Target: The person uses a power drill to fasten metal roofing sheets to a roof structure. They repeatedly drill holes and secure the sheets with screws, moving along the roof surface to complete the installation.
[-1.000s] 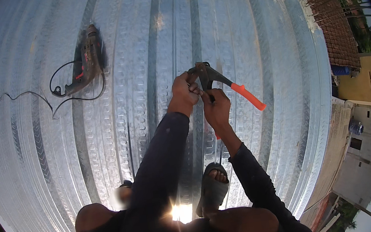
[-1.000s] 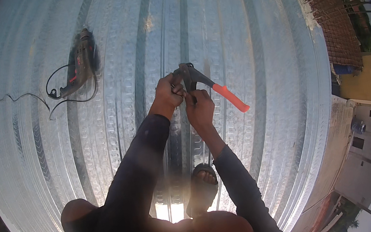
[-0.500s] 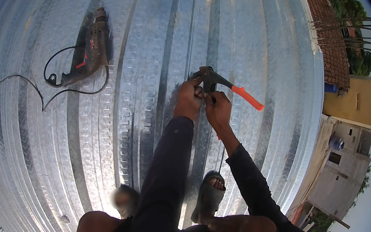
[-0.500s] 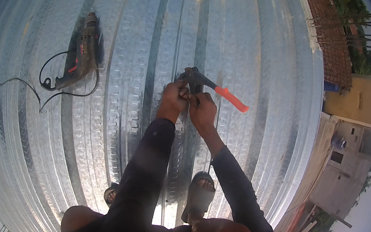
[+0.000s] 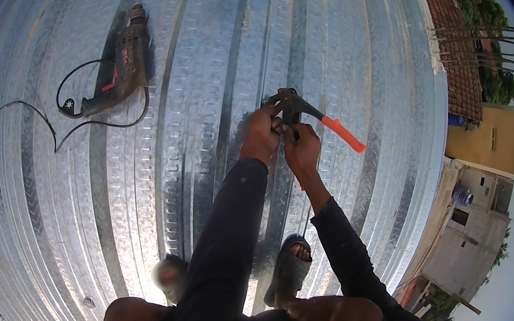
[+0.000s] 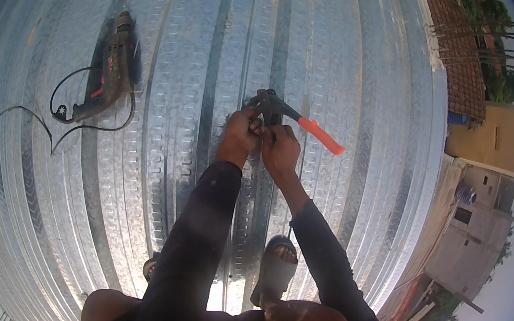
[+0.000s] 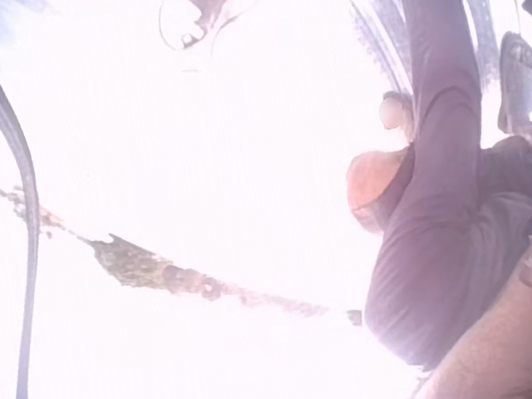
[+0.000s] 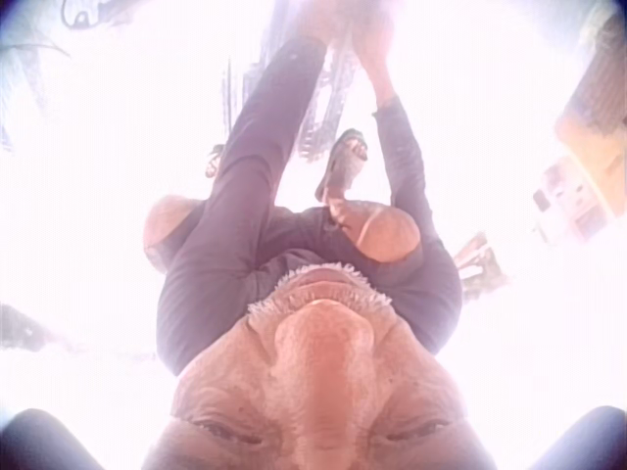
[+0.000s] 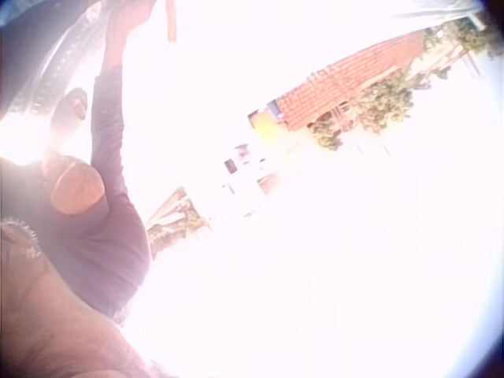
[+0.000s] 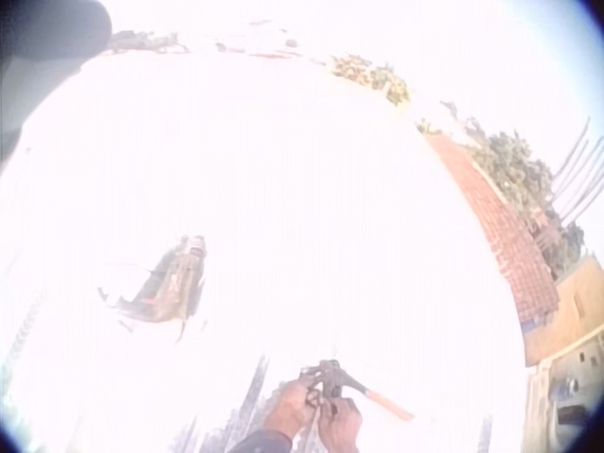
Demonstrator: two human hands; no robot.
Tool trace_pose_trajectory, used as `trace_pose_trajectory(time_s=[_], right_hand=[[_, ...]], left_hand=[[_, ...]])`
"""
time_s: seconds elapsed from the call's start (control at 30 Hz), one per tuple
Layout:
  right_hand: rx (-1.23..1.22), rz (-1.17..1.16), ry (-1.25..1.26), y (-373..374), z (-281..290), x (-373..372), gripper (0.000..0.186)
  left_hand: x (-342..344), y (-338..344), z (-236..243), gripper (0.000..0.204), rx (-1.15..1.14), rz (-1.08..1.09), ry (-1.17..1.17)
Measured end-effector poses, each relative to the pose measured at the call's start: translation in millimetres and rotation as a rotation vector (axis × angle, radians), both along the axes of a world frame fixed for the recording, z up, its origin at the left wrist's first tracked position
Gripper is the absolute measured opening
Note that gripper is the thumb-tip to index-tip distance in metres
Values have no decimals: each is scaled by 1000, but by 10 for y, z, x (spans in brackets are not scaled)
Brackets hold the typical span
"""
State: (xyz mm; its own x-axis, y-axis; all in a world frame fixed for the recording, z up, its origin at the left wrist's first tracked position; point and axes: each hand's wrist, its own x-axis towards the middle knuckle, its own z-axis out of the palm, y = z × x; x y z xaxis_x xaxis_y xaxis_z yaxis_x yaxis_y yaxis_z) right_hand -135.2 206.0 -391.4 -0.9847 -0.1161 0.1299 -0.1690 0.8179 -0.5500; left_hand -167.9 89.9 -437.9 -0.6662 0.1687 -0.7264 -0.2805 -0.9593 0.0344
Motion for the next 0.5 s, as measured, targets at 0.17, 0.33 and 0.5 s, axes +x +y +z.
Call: trace_pose_trajectory(time_s=[0.17,0.33,0.5], right_hand=[[64,79,-3,-151,17,14,11],[86,334,-176,91,-277,187,15],[-27,72,-416,-451,27,286,21]], left_hand=[[115,-21,-50,31,-473,-165,-126],[893,453,262,57,-865,-152,-148],[1447,197,42,69,-993,-402,13]])
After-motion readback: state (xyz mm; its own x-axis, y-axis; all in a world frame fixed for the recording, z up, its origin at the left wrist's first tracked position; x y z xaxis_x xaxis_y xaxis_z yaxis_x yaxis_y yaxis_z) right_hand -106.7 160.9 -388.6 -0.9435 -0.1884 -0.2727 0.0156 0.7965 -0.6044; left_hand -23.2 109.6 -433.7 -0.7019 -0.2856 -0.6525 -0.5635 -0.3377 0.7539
